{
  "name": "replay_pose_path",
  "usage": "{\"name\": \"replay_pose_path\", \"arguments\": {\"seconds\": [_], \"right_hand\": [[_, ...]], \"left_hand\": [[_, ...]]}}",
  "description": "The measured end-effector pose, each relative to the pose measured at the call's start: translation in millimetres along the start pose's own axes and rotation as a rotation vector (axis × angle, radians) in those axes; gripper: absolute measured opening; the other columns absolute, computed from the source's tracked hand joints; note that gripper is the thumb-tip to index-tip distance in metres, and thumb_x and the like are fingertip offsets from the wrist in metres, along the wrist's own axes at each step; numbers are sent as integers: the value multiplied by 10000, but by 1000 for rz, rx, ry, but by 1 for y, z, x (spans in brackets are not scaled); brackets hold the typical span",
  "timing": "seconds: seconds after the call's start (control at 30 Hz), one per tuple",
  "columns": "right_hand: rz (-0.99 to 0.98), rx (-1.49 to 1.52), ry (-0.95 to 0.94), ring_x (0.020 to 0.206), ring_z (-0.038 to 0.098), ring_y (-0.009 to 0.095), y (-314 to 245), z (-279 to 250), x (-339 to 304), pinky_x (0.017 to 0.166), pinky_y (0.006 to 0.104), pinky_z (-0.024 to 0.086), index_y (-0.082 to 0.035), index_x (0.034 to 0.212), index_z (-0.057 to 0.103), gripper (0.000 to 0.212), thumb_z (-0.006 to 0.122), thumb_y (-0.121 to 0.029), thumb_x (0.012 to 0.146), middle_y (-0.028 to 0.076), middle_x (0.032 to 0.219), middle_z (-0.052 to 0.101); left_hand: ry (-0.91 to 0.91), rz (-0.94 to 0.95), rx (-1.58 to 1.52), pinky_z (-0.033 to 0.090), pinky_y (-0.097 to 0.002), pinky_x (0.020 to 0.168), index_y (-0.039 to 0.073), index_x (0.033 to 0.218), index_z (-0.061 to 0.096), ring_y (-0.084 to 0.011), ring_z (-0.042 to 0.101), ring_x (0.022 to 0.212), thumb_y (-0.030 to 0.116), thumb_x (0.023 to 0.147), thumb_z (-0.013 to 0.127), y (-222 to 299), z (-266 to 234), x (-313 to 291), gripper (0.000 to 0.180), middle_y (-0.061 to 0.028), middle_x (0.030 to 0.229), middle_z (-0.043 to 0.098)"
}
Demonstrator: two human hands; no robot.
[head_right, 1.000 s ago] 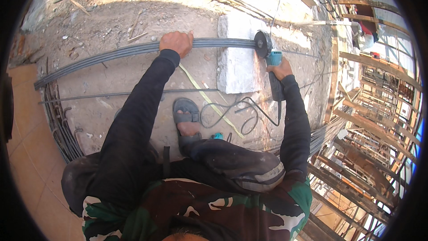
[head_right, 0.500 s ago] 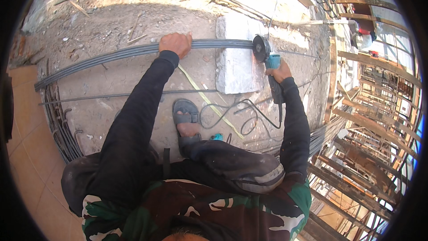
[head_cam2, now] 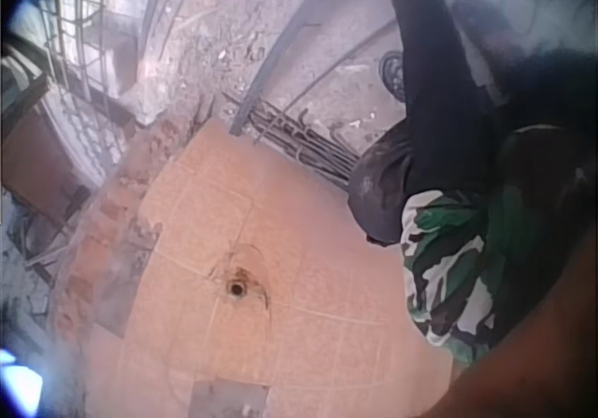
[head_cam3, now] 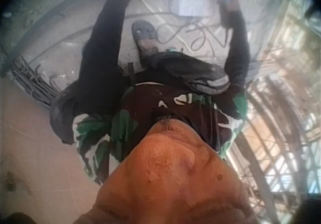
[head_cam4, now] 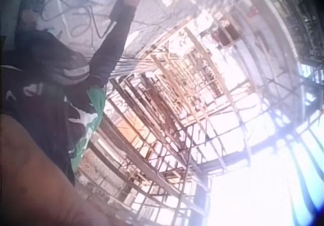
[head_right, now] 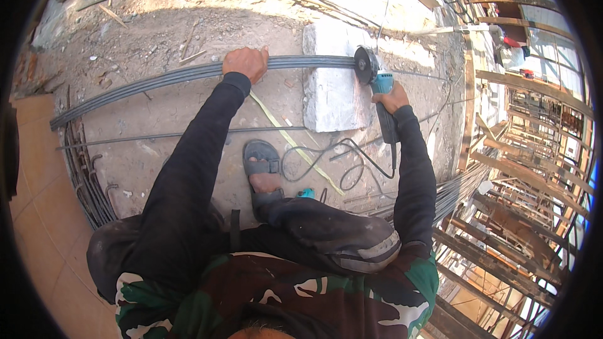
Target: The person measures a metal rod with a yellow tape measure and then cuts through several metal rods using a hand-held angle grinder, creating sparks.
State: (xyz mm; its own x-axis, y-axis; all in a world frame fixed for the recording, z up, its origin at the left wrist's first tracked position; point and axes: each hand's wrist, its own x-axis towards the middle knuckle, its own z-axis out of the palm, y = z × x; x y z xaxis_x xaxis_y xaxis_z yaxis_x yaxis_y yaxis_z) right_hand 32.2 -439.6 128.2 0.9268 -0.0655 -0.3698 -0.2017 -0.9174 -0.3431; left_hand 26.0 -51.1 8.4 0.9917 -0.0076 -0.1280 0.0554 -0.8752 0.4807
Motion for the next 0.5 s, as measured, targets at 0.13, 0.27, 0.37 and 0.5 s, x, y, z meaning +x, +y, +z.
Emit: {"name": "replay_pose_path", "arguments": {"seconds": [0.13, 0.27, 0.37, 0.5], "right_hand": [[31, -57, 3, 728, 665, 256, -9, -2, -3, 706, 348, 525, 10, 913, 664, 413, 775, -188, 568, 140, 820, 691], [7, -34, 21, 739, 669, 268, -4, 1, -3, 712, 355, 525, 7, 905, 669, 410, 778, -197, 566, 147, 830, 694], [-19, -27, 52, 744, 670, 281, 4, 3, -2, 715, 361, 525, 6, 898, 670, 416, 781, -214, 562, 156, 833, 694], [50, -104, 4, 766, 660, 254, 2, 3, 5, 729, 349, 524, 10, 937, 652, 441, 780, -195, 568, 135, 848, 687]], "left_hand": [[13, 14, 20, 557, -421, 654, 34, 694, 728, -345, 689, 641, 396, 973, 403, -2, 3, 1, 560, -196, 646, 667], [33, 18, 17, 557, -410, 631, 37, 677, 721, -336, 686, 618, 388, 973, 411, -2, 5, 1, 554, -189, 637, 666], [41, 20, 20, 556, -411, 629, 37, 675, 720, -333, 686, 617, 387, 976, 408, 0, 5, 1, 558, -187, 638, 666], [29, 33, 15, 555, -419, 644, 31, 685, 724, -337, 687, 631, 393, 979, 397, -2, 3, 1, 570, -191, 652, 670]]}}
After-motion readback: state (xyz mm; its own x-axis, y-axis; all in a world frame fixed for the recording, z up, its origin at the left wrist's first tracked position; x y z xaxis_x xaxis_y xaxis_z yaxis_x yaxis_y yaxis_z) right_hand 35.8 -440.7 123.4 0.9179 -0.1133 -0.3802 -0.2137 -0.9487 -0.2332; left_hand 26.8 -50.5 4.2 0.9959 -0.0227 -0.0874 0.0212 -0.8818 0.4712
